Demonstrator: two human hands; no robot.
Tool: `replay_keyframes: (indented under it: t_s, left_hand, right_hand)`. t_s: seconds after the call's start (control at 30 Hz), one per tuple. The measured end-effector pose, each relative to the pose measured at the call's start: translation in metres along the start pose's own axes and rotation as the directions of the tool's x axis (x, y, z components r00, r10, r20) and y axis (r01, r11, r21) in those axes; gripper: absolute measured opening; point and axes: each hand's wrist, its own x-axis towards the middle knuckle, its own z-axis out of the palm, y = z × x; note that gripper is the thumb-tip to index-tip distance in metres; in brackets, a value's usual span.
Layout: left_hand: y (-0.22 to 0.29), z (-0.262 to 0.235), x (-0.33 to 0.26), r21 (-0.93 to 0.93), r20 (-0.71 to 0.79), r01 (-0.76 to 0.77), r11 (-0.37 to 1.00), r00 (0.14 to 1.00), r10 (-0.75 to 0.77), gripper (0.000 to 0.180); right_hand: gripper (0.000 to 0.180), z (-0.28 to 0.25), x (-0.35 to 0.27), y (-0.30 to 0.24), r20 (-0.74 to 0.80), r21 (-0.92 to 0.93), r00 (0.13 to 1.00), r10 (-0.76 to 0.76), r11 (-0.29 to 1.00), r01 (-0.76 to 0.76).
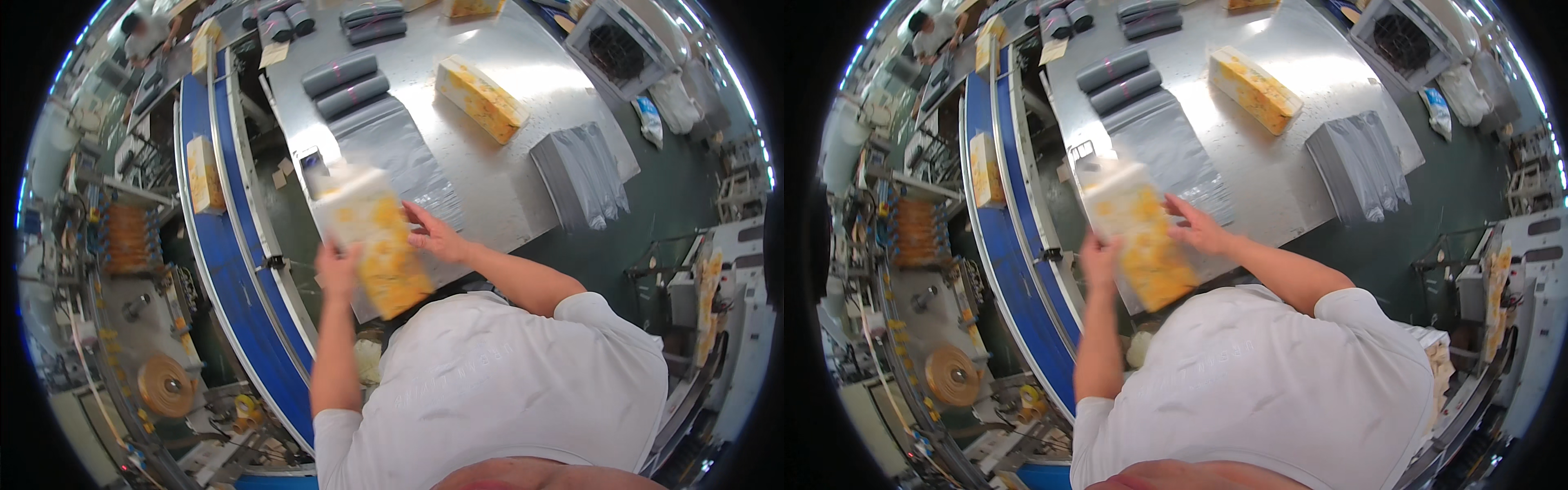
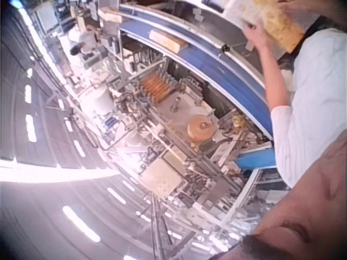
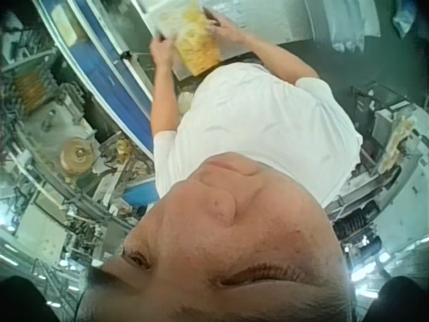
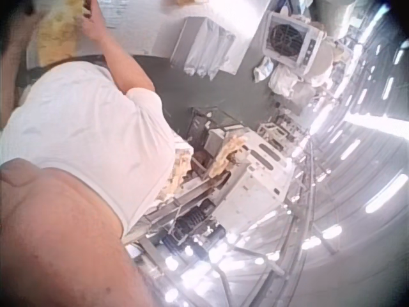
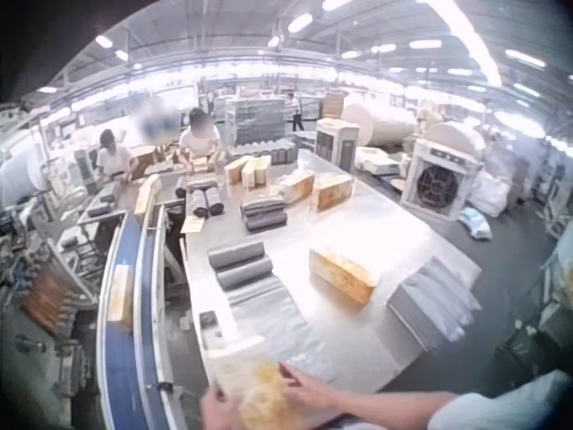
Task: The person picks up bread loaves from a conveyor belt, places them into plastic bags, and folds the bag openings before setting them aside.
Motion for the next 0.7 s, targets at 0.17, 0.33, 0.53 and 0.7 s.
replay_keyframes:
  t_s: [0.17, 0.33, 0.53, 0.7]
  left_hand:
    - [-0.076, 0.127, 0.044, -0.292, 0.030, -0.080, 0.953, 0.995, 0.092, 0.077]
    - [-0.027, 0.153, 0.101, -0.168, -0.031, -0.056, 0.984, 0.998, 0.051, 0.100]
    - [-0.018, 0.123, 0.099, 0.348, 0.275, -0.388, 0.854, 0.913, 0.303, 0.061]
    - [0.061, 0.178, 0.090, 0.684, 0.338, -0.522, 0.510, 0.846, 0.413, 0.052]
  right_hand:
    - [0.052, -0.069, -0.008, 0.025, -0.037, -0.206, 0.958, 0.283, 0.936, -0.285]
    - [0.047, -0.127, 0.044, 0.052, 0.082, -0.698, 0.982, -0.171, 0.694, 0.179]
    - [0.057, -0.128, 0.098, 0.043, 0.300, -0.838, 0.941, -0.155, 0.428, 0.338]
    - [0.058, -0.147, 0.077, 0.004, 0.246, -0.796, 0.948, -0.201, 0.516, 0.316]
